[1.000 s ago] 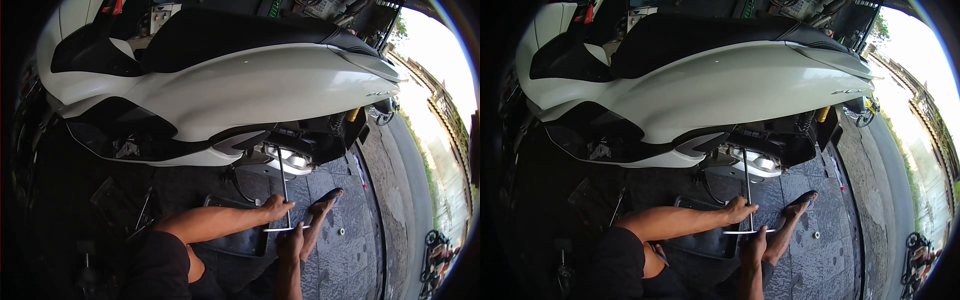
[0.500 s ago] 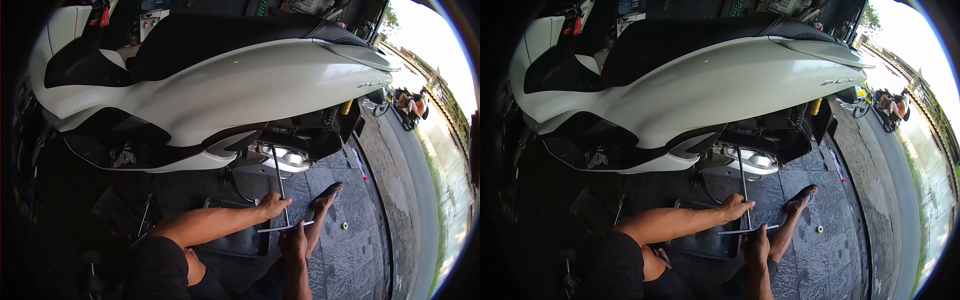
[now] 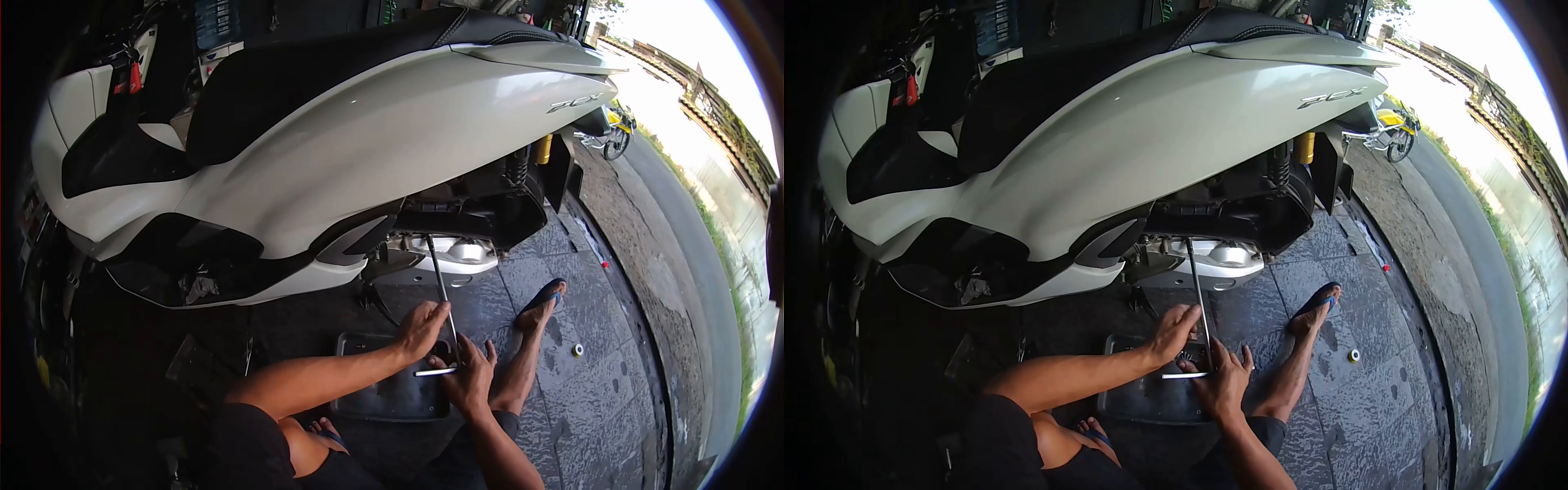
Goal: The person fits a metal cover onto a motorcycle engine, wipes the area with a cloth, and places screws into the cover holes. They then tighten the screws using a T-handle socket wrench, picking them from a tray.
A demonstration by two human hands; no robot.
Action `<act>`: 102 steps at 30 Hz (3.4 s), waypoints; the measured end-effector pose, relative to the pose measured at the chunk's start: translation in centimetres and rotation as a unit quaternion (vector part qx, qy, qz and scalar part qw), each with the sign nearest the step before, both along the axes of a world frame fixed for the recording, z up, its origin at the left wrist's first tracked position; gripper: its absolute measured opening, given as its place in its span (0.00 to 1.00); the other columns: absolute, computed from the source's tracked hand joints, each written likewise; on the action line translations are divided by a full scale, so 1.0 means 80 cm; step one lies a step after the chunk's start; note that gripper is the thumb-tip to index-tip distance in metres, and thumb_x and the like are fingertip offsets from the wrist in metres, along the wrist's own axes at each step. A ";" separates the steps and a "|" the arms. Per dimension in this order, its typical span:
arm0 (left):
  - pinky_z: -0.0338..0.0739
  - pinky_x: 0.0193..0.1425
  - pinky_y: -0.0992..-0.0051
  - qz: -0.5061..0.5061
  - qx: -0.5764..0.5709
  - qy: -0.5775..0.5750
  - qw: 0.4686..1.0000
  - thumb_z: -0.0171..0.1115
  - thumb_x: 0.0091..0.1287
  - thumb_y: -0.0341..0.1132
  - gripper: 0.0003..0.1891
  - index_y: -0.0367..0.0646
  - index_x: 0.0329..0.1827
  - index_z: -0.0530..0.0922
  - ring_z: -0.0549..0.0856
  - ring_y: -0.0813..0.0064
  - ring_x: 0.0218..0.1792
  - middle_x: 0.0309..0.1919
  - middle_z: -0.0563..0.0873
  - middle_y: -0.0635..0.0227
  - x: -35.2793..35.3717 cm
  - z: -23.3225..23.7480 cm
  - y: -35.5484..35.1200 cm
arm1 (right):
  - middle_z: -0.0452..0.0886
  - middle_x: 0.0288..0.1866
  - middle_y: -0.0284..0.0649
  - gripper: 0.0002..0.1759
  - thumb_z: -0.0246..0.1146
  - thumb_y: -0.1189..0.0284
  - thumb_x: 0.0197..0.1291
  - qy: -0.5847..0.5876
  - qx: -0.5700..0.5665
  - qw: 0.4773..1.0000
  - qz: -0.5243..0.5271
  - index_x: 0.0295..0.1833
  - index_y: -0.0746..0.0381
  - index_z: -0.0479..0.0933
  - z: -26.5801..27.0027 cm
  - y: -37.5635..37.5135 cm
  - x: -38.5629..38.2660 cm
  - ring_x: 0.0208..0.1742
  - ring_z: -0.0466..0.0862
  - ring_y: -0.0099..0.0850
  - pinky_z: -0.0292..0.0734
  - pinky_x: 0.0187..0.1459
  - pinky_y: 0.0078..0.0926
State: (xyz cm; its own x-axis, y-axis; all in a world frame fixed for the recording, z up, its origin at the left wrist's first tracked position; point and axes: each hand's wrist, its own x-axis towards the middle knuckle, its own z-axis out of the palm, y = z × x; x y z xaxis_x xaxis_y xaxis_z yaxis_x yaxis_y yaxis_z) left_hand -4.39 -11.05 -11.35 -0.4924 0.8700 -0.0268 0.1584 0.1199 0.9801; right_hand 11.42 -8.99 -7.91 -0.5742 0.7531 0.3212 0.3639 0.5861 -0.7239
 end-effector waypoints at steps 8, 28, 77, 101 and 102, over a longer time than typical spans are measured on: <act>0.66 0.55 0.75 -0.067 0.273 -0.102 0.954 0.38 0.69 0.72 0.41 0.36 0.51 0.74 0.74 0.80 0.43 0.39 0.77 0.69 0.021 0.059 -0.070 | 0.82 0.25 0.44 0.35 0.67 0.39 0.51 -0.174 0.074 0.981 0.038 0.30 0.65 0.79 0.015 0.013 0.002 0.41 0.84 0.43 0.49 0.73 0.56; 0.72 0.34 0.80 -0.025 0.014 -0.259 0.965 0.52 0.76 0.43 0.15 0.40 0.43 0.79 0.78 0.83 0.28 0.31 0.84 0.68 0.006 0.008 0.045 | 0.81 0.28 0.43 0.09 0.60 0.69 0.63 -0.110 0.098 0.988 -0.055 0.42 0.64 0.78 -0.035 -0.006 0.024 0.39 0.82 0.42 0.62 0.61 0.55; 0.67 0.22 0.78 -0.135 -0.061 -0.151 0.977 0.60 0.72 0.48 0.19 0.39 0.32 0.82 0.73 0.83 0.18 0.16 0.76 0.73 0.108 0.014 0.095 | 0.80 0.32 0.42 0.26 0.54 0.82 0.62 0.078 0.046 0.992 -0.091 0.67 0.61 0.74 -0.047 0.054 0.133 0.32 0.78 0.23 0.73 0.34 0.24; 0.66 0.21 0.78 -0.160 -0.031 -0.214 0.963 0.60 0.72 0.47 0.19 0.38 0.33 0.81 0.71 0.83 0.16 0.16 0.74 0.74 0.097 0.005 0.115 | 0.74 0.29 0.30 0.25 0.54 0.79 0.62 0.028 -0.270 0.962 0.036 0.66 0.71 0.72 -0.047 0.020 0.104 0.28 0.70 0.17 0.69 0.31 0.16; 0.66 0.21 0.78 -0.160 -0.032 -0.215 0.963 0.60 0.72 0.47 0.19 0.38 0.33 0.81 0.71 0.83 0.16 0.16 0.74 0.74 0.096 0.004 0.116 | 0.74 0.30 0.29 0.25 0.55 0.79 0.62 0.028 -0.284 0.957 0.051 0.66 0.71 0.73 -0.027 0.009 0.100 0.29 0.70 0.16 0.69 0.32 0.16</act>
